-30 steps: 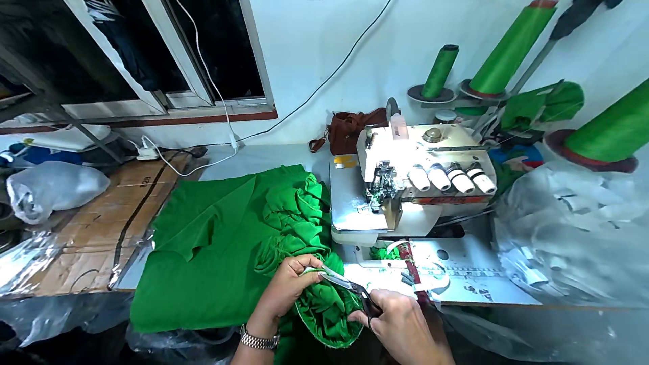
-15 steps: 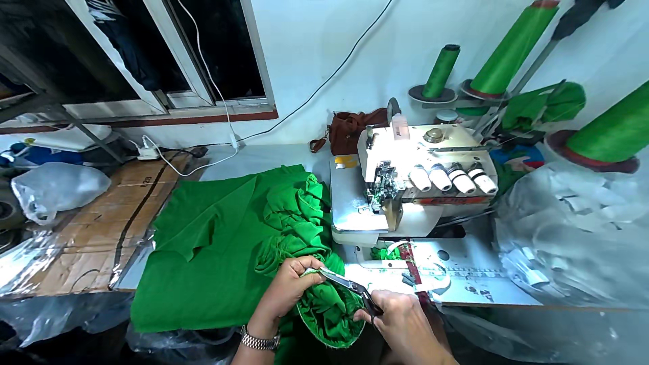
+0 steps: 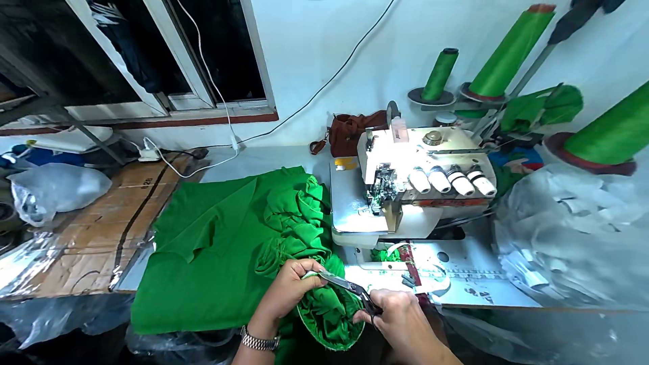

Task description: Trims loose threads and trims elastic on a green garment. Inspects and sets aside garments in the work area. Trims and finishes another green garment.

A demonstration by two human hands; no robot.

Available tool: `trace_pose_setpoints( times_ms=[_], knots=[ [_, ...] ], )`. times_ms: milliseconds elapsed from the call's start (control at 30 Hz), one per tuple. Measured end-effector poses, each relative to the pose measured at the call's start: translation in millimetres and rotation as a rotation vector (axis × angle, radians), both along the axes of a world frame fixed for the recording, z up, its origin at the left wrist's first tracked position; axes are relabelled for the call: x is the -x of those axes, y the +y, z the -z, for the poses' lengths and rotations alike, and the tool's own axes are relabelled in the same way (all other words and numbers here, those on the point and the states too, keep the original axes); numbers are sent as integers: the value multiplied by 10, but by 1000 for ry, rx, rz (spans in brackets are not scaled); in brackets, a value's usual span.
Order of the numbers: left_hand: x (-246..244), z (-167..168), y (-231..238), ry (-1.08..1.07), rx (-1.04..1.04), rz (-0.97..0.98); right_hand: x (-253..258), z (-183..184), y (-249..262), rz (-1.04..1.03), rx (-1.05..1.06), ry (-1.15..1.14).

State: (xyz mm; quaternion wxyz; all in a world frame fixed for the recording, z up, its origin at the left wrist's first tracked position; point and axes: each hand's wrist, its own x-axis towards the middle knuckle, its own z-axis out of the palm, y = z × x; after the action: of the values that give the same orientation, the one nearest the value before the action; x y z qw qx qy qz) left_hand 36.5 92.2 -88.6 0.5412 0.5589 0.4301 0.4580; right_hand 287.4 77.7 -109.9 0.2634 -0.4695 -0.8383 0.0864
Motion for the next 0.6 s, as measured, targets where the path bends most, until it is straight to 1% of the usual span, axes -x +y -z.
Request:
trace_pose_setpoints(
  times_ms=[67,100,133,267,300,333,433,467,533,600],
  knots=[
    [21,21,13,-28,-27,46,-11,-70,-5,-9,270,52],
    [36,24,19,-49,-36,75,-13,-78,3,-2,371,93],
    [34,23,20,-62,-43,79,-18,-68,12,8,433,128],
    [-11,71,9,-35,-86,-11,-49,-58,0,39,543,177],
    [-10,82,5,-18,-104,-16,-51,-59,-19,44,538,174],
    [-7,88,2,-4,-119,-13,-51,-40,-45,51,483,169],
    [-8,91,-4,24,-135,3,-49,101,-92,68,143,127],
    [-11,86,-8,34,-128,3,-49,125,-94,73,74,115],
    [-12,84,-12,45,-117,0,-50,156,-78,78,-26,89],
    [-10,89,-10,42,-117,2,-47,157,-63,76,-67,79]
  ],
)
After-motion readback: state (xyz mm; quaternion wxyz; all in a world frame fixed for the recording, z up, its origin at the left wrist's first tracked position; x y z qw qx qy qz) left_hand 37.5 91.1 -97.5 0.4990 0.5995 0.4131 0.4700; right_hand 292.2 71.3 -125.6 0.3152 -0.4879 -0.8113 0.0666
